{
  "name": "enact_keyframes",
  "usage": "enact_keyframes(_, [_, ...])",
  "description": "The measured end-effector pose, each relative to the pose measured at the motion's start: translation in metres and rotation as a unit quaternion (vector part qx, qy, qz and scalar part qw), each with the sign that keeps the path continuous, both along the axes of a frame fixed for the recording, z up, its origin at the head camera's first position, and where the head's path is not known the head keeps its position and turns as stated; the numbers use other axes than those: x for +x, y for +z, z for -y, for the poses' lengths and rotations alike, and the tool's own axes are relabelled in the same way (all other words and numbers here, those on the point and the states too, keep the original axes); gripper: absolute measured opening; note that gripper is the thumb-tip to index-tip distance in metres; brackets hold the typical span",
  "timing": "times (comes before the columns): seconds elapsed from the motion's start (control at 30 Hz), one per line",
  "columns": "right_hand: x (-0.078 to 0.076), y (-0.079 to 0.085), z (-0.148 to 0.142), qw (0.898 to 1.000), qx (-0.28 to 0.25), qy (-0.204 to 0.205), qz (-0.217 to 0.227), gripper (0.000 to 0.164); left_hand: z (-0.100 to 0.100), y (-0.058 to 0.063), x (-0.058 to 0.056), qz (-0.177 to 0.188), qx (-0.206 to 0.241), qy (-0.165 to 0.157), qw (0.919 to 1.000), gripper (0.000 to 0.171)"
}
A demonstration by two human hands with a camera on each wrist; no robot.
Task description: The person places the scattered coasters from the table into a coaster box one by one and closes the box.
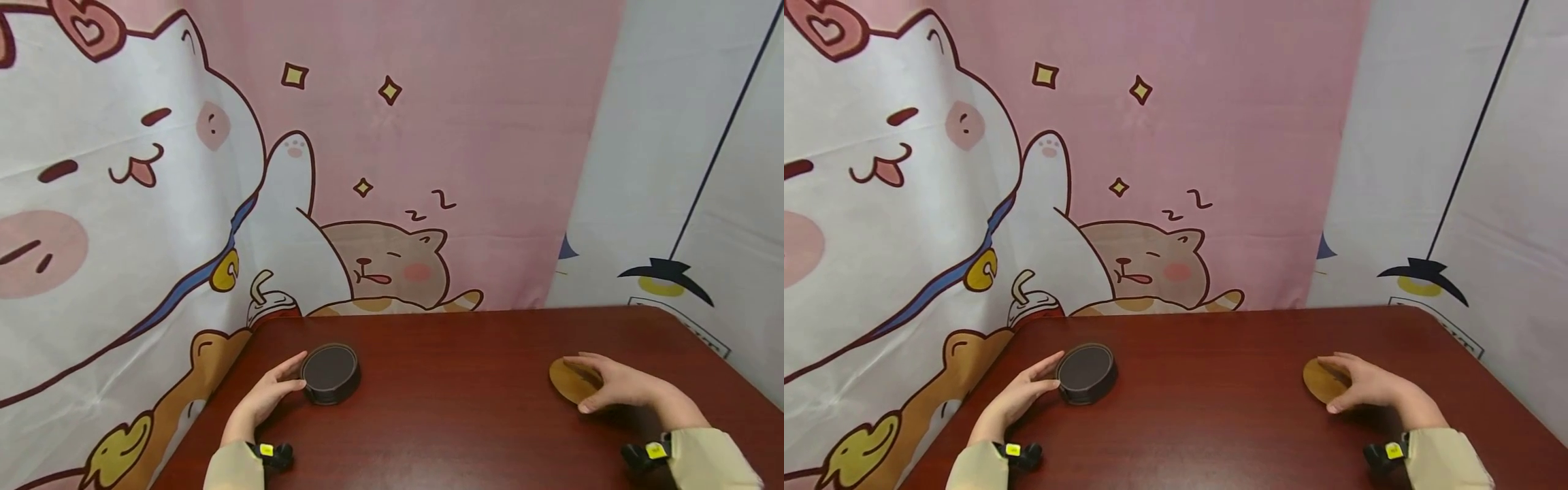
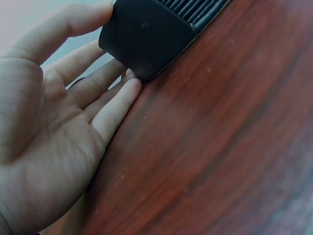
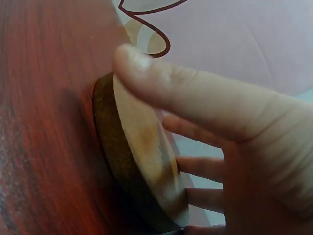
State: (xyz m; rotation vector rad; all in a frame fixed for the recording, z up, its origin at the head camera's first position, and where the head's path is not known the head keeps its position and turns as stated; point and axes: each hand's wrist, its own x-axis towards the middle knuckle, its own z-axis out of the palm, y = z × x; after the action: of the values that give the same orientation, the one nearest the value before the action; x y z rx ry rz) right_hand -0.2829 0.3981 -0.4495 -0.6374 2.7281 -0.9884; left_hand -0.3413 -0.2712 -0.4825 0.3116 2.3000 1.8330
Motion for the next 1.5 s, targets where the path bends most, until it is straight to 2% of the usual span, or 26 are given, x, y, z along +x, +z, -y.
enact_keyframes(0.17, [-0.001,-0.003,-0.002,1.0,0.005,0.009,0.009,0.086,0.001,-0.001,0.0,-0.002,-0.003,0.001,1.0,0.068])
enact_keyframes(0.27, [-0.002,-0.007,-0.003,1.0,0.024,0.008,-0.017,0.086,0.001,0.0,0.0,0.0,-0.012,0.003,0.9999,0.069])
enact_keyframes(0.5, [-0.004,-0.012,-0.001,0.996,0.061,-0.026,-0.065,0.088,0.0,0.0,0.0,-0.005,-0.013,-0.001,0.9999,0.07])
enact_keyframes(0.87, [-0.007,-0.019,0.008,0.989,0.046,-0.067,-0.123,0.082,0.002,-0.001,0.0,-0.001,-0.004,-0.003,1.0,0.068])
enact_keyframes(1.1, [-0.01,-0.013,0.019,0.986,0.021,-0.072,-0.151,0.08,-0.001,0.0,-0.001,-0.001,-0.003,-0.007,1.0,0.068])
enact_keyframes(1.37, [-0.015,0.007,0.033,0.982,0.016,-0.056,-0.179,0.077,0.0,0.0,-0.001,0.0,0.001,0.006,1.0,0.067])
enact_keyframes(1.5, [-0.019,0.017,0.039,0.983,0.011,-0.049,-0.177,0.076,0.0,-0.001,-0.001,0.0,-0.001,0.006,1.0,0.067])
